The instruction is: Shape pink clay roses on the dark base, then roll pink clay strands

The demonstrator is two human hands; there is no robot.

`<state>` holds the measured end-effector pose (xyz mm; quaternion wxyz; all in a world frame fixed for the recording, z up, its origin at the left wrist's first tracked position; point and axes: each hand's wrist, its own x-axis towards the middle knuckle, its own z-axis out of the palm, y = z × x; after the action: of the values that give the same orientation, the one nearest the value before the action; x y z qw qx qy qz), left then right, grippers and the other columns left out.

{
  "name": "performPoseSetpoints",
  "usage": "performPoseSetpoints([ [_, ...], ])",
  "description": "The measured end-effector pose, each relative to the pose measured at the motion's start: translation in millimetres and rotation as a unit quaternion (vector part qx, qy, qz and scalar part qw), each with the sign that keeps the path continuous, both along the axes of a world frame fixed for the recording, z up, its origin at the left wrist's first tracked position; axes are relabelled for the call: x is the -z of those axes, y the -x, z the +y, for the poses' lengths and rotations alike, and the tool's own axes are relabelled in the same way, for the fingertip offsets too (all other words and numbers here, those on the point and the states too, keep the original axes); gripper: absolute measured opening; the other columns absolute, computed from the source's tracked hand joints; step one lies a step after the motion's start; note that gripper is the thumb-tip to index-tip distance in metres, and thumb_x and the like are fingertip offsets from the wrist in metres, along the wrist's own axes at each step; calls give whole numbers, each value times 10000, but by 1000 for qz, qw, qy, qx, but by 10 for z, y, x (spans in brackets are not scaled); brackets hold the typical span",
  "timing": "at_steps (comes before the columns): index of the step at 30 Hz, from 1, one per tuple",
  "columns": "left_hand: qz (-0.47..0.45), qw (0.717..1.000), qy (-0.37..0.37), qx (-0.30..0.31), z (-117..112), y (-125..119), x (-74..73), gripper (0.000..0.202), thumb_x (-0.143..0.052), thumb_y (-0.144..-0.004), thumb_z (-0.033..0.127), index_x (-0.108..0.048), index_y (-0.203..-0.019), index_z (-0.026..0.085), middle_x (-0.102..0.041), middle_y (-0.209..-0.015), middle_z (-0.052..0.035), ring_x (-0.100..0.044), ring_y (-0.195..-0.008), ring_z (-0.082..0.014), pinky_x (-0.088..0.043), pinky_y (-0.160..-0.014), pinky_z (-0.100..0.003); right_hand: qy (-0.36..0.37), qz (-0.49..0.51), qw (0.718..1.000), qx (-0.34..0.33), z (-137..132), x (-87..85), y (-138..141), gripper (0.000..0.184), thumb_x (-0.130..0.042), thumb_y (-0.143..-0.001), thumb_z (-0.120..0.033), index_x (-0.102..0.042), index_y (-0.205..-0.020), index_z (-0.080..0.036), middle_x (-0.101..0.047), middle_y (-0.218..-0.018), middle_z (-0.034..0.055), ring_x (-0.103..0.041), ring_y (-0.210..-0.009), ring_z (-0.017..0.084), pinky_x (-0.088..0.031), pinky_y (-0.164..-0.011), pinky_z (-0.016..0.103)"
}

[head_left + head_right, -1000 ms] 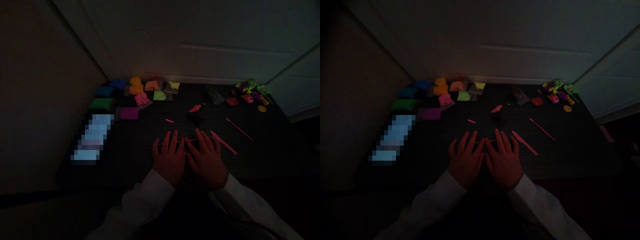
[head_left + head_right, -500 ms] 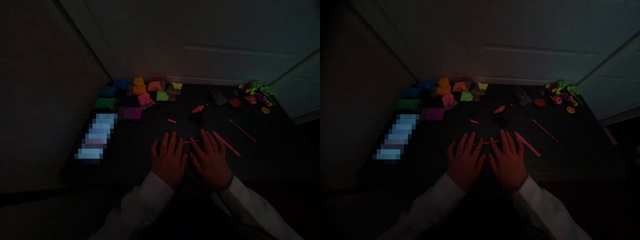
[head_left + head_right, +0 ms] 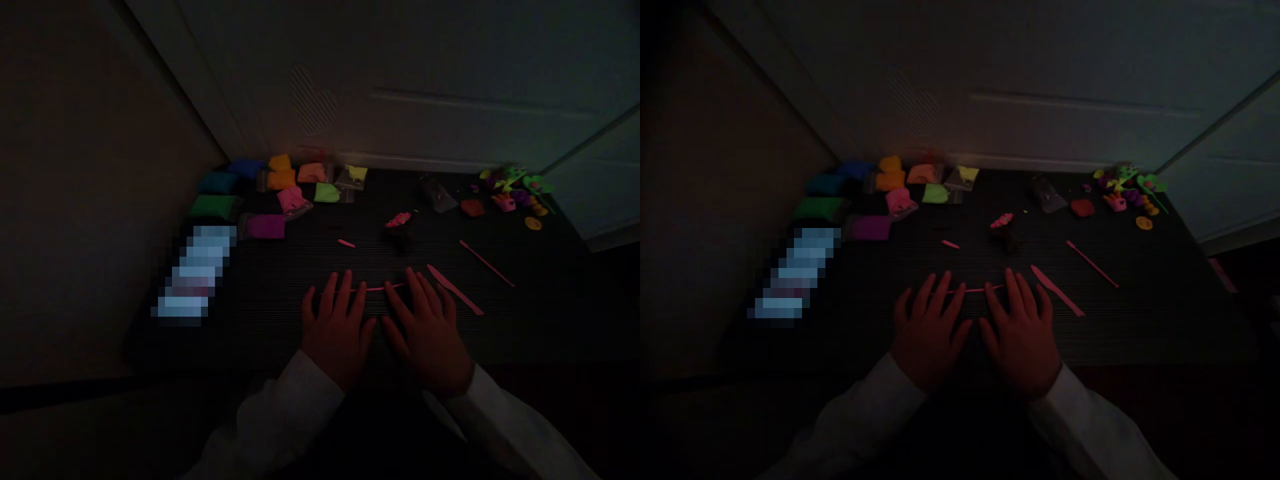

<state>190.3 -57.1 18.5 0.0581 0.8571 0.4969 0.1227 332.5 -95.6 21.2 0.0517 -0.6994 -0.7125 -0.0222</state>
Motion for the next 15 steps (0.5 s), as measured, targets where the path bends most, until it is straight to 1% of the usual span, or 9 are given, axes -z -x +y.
performPoseSetpoints([
  [3,-7,1000,-15,-15,45,87,-32,467,-362,-806,369,-353,-1248,221,-280,-1356,-78,-237,-1236,-267,-147,-968,-506,-42,22,999,-20,52,-60,-100,464,-388,-813,-387,-376,-1237,-199,-206,-1364,128,-210,-1227,273,-187,-953,467],
  [4,-9,999,-24,-26,80,135,-35,472,-370,-804,357,-347,-1251,209,-286,-1353,-82,-241,-1234,-266,-153,-968,-500,-67,33,997,-30,104,-90,-151,448,-395,-815,-359,-385,-1227,-183,-233,-1351,130,-221,-1222,262,-201,-953,446],
  [6,-19,998,-45,-49,168,254,-18,463,-393,-795,330,-371,-1235,188,-322,-1334,-94,-265,-1221,-264,-172,-965,-485,-124,58,989,-56,255,-144,-252,377,-406,-818,-306,-448,-1161,-155,-345,-1283,124,-290,-1181,226,-244,-935,384],
  [8,-38,995,-67,-69,264,384,27,441,-420,-780,312,-416,-1199,171,-368,-1301,-113,-302,-1197,-271,-202,-953,-474,-171,74,979,-85,449,-168,-318,269,-410,-821,-288,-535,-1012,-147,-502,-1106,100,-410,-1056,184,-292,-876,323],
  [9,-48,993,-73,-77,307,442,55,436,-432,-773,304,-427,-1186,165,-388,-1285,-119,-321,-1183,-271,-225,-943,-463,-180,71,976,-100,551,-165,-326,237,-406,-825,-295,-560,-928,-147,-553,-988,84,-457,-962,166,-307,-833,302],
  [10,-63,991,-83,-87,345,490,82,428,-440,-767,292,-437,-1174,161,-409,-1266,-122,-345,-1165,-267,-247,-933,-449,-181,59,974,-121,651,-153,-316,236,-398,-829,-308,-570,-848,-148,-576,-874,67,-482,-862,153,-310,-790,292],
  [12,-97,986,-97,-97,401,552,122,410,-444,-761,267,-443,-1158,166,-435,-1238,-116,-374,-1141,-251,-270,-927,-428,-157,19,973,-171,831,-114,-250,294,-365,-842,-342,-564,-737,-153,-572,-715,39,-480,-713,136,-291,-727,286],
  [15,-135,981,-102,-92,439,570,134,392,-441,-758,239,-441,-1145,177,-452,-1217,-102,-393,-1125,-228,-282,-932,-409,-114,-28,966,-230,1029,-61,-114,371,-305,-859,-372,-556,-697,-152,-564,-635,27,-459,-611,119,-251,-672,284],
])
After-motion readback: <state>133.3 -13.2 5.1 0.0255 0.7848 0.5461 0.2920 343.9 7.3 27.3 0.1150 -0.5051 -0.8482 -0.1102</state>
